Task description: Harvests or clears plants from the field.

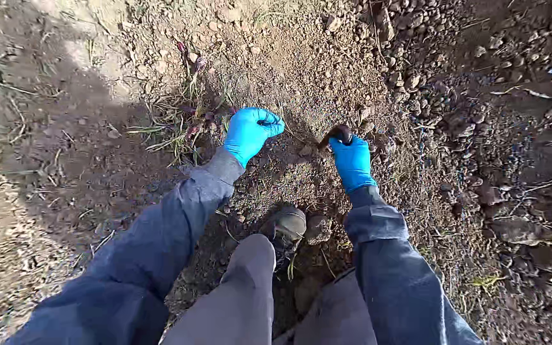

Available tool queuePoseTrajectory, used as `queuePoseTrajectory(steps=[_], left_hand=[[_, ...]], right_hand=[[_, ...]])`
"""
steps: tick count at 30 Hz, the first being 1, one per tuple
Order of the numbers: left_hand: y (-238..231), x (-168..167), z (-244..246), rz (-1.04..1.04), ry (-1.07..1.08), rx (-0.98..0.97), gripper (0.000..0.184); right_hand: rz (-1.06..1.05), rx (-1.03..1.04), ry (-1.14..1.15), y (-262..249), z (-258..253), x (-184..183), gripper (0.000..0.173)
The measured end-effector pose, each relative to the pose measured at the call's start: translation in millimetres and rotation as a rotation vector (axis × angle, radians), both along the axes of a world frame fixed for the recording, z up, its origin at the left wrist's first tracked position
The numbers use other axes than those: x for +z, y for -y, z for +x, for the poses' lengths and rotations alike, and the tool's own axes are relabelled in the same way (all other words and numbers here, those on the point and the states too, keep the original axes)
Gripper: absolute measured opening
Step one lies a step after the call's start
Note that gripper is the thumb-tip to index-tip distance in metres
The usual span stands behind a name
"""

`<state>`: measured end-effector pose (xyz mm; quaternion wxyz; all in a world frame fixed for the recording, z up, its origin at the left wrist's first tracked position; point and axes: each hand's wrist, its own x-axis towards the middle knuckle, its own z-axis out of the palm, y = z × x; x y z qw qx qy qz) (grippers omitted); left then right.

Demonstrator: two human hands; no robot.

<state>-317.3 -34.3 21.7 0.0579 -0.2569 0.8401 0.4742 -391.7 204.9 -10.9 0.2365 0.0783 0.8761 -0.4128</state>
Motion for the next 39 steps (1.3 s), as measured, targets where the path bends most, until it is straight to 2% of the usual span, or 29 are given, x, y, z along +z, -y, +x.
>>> queuePoseTrajectory(steps=[2,4,6,8,9,11,12,13,15,17,18,19,22,27,32,34,36,39], left_hand=[[-28.7,5.8,-18.5,-0.057,0.019,-0.058,0.012],[-63.1,-3.8,-33.0,-0.197,0.109,-0.232,0.014],[-94.1,-28.3,-45.0,-0.309,0.281,-0.483,0.019],[-108.0,-46.9,-39.9,-0.369,0.309,-0.613,0.02],[-100.3,-46.9,-34.6,-0.382,0.258,-0.581,0.026],[-60.8,-26.0,-23.2,-0.419,0.199,-0.36,0.036],[-33.1,-12.8,-19.8,-0.492,0.222,-0.204,0.038],[-4.3,-3.5,-18.3,-0.564,0.293,-0.05,0.046],[43.4,-8.2,-17.7,-0.601,0.417,0.129,0.061],[61.6,-21.0,-20.2,-0.534,0.397,0.149,0.043],[60.4,-19.8,-21.9,-0.455,0.327,0.148,0.034],[56.2,-16.0,-22.2,-0.333,0.23,0.156,0.027],[40.0,-16.6,-8.8,0.085,0.04,0.133,0.023],[32.5,-30.6,14.9,0.364,-0.143,0.014,0.02],[18.4,9.9,15.6,0.723,-0.148,0.061,0.011],[8.6,23.5,13.7,0.672,-0.11,-0.044,0.011],[-9.0,20.7,12.0,0.396,-0.043,-0.203,0.013],[-44.0,-23.0,19.1,-0.139,0.158,-0.583,0.012]], right_hand=[[0.008,0.03,0.086,-1.6,10.7,-20.1,0.035],[-0.019,0.044,0.114,-8.4,20.3,-2.1,0.032],[0.009,0.057,0.024,-9.7,27.6,57.2,0.027],[-0.04,0.09,-0.231,-15.6,41.0,128.6,0.018],[-0.164,0.141,-0.388,-20.2,42.9,154.1,0.015],[-0.436,0.391,-0.684,-27.3,29.3,172.9,0.017],[-0.457,0.417,-0.738,-21.8,27.5,173.4,0.017],[-0.405,0.37,-0.678,-12.0,33.8,167.3,0.016],[-0.114,0.165,-0.253,18.1,57.3,130.7,0.016],[-0.016,0.168,0.024,32.6,69.8,46.9,0.026],[0.005,0.202,0.08,33.6,76.5,19.3,0.029],[0.011,0.221,0.09,32.7,83.0,8.4,0.031],[-0.003,0.188,0.045,27.1,103.3,10.2,0.034],[-0.08,0.069,0.075,28.2,96.5,2.3,0.031],[-0.111,0.008,0.039,18.4,121.3,7.8,0.028],[-0.14,-0.027,0.06,17.4,125.7,2.5,0.026],[-0.159,-0.043,0.098,16.2,124.4,10.8,0.026],[-0.066,0.019,-0.072,12.8,117.4,77.0,0.02]])
